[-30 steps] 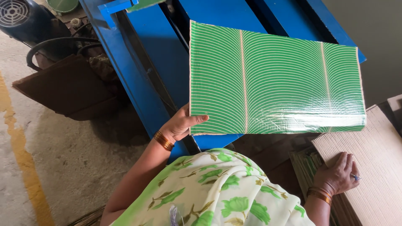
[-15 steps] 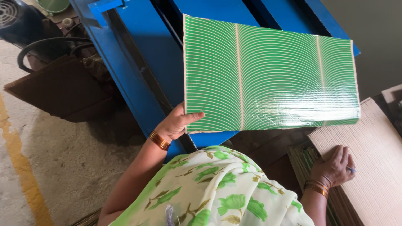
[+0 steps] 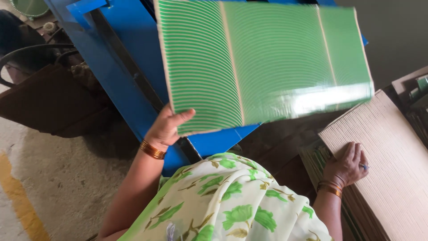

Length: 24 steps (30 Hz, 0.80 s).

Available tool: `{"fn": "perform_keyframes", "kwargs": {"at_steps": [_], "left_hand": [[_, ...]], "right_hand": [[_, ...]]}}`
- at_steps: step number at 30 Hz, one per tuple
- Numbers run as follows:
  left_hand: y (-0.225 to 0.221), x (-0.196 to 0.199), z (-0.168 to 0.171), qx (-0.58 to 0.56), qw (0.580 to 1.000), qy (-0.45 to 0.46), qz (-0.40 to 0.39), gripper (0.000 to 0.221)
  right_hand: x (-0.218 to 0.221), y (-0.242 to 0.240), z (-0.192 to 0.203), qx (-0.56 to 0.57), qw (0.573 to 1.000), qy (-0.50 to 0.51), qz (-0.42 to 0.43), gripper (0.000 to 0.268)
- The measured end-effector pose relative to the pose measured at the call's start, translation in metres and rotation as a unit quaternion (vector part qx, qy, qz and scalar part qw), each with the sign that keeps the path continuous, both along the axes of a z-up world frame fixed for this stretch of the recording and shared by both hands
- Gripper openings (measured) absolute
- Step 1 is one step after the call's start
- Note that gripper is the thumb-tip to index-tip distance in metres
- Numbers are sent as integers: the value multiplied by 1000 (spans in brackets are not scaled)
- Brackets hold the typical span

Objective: Inspecting and stacking manufactured leaf-pattern plates in a manufacturing facility.

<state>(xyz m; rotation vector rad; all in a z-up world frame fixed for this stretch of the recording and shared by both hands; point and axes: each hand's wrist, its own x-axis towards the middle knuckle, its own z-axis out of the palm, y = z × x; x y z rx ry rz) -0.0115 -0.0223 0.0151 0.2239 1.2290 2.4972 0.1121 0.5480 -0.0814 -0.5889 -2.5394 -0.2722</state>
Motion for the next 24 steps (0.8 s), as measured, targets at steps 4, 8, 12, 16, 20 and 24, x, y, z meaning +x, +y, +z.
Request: {"fn": "perform_keyframes", "kwargs": {"at_steps": [4,8,12,16,20,24], "left_hand": [[-12,-10,27,44,997,2,62,35],[-28,-24,51,71,992,-4,107,40],[-50,-42,43,77,983,-35,161,38],[-72,-59,17,97,978,-54,176,30],[-64,-69,14,85,974,-73,196,36],[-46,-64,22,-53,948,-71,305,74]], "right_hand": [[-1,-1,3,-19,1000,-6,-4,56],[-3,-2,1,-8,1000,-1,-9,50],[-4,-3,2,-23,1000,14,-10,48],[-6,-8,7,-24,1000,19,-5,48],[-6,-10,9,-24,1000,15,-7,49],[-5,-9,8,-20,1000,15,-3,49]]}}
